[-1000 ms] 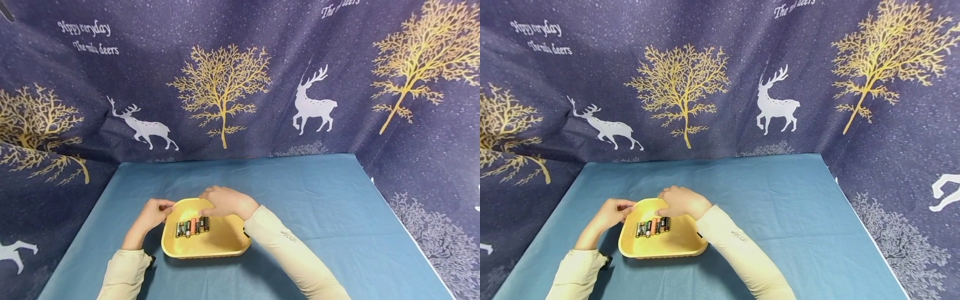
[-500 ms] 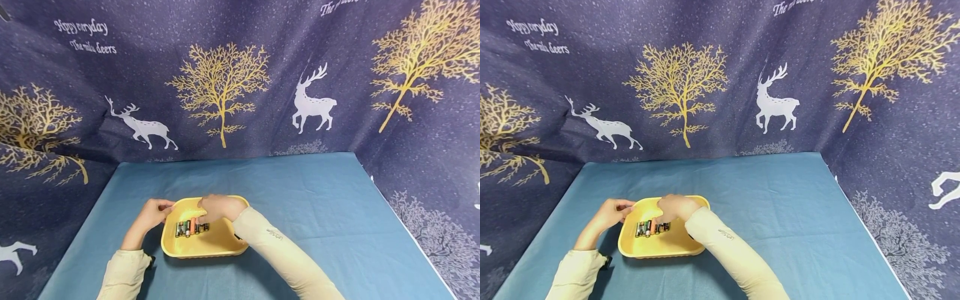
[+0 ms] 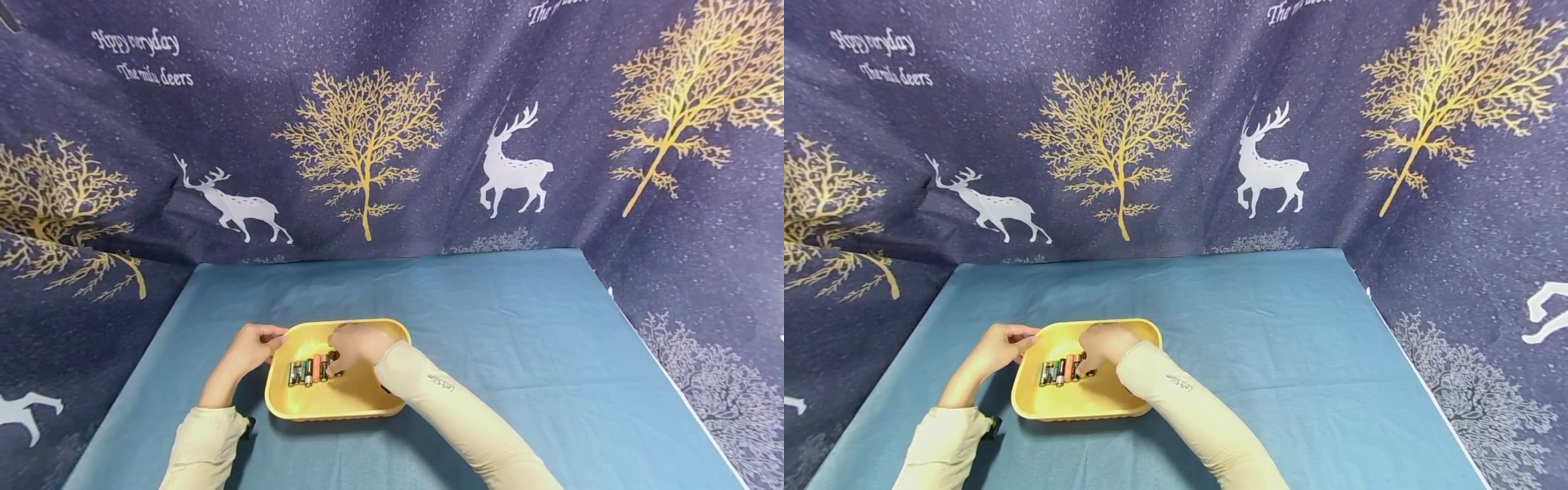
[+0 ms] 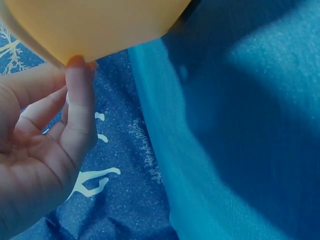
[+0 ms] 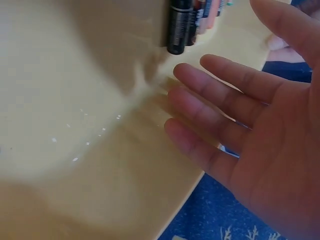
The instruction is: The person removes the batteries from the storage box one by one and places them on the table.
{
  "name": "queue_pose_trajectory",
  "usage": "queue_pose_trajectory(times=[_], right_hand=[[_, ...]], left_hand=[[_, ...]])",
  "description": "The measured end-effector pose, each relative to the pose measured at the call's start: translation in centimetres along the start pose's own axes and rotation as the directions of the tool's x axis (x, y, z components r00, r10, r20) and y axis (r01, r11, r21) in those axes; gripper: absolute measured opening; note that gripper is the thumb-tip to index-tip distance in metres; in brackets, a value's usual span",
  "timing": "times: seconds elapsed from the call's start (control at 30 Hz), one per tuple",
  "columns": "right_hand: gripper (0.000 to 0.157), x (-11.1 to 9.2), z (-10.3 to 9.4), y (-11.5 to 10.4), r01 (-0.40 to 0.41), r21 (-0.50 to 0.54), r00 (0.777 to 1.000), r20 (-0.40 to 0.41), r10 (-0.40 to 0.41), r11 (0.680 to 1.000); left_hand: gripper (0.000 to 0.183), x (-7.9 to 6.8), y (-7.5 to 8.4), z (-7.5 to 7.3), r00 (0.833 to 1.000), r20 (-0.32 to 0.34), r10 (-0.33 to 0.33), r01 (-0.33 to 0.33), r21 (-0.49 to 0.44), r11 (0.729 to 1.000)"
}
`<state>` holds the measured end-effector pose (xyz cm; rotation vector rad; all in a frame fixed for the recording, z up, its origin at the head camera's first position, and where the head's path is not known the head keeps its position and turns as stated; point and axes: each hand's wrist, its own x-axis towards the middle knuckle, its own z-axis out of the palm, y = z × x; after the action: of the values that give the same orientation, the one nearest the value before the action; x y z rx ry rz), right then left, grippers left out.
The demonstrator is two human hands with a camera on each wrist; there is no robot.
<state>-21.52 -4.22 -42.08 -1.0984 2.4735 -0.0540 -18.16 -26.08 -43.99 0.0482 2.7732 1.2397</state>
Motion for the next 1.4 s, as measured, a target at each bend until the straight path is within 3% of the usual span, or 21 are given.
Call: queue_pose_trajectory(times=[0.17, 0.27, 0.4, 0.7, 1.4], right_hand=[[0.031, 0.2, 0.6, -0.1, -0.059, -0.028, 0.998, 0.002, 0.059, 0.998], [0.032, 0.5, 1.0, -0.3, -0.082, -0.095, 0.997, 0.004, 0.083, 0.992], [0.041, 1.0, 1.5, -0.7, -0.105, -0.203, 0.994, 0.007, 0.109, 0.974], [0.054, 1.3, 1.9, -1.3, -0.159, -0.327, 0.987, -0.047, 0.152, 0.931], [0.068, 0.9, 2.3, -1.4, -0.145, -0.379, 0.989, -0.062, 0.131, 0.914]], left_hand=[[0.024, 0.1, -0.3, 0.0, 1.000, 0.003, -0.003, 0.003, -0.022, 1.000], [0.024, 0.1, -0.5, -0.1, 1.000, 0.004, -0.008, 0.008, -0.034, 0.999], [0.025, -0.1, -0.5, -0.2, 1.000, 0.006, -0.017, 0.017, -0.046, 0.999], [0.025, -0.1, -0.3, -0.3, 1.000, 0.000, 0.000, 0.000, -0.078, 0.997], [0.025, 0.2, -0.7, 0.1, 1.000, -0.012, -0.006, 0.005, -0.094, 0.996]])
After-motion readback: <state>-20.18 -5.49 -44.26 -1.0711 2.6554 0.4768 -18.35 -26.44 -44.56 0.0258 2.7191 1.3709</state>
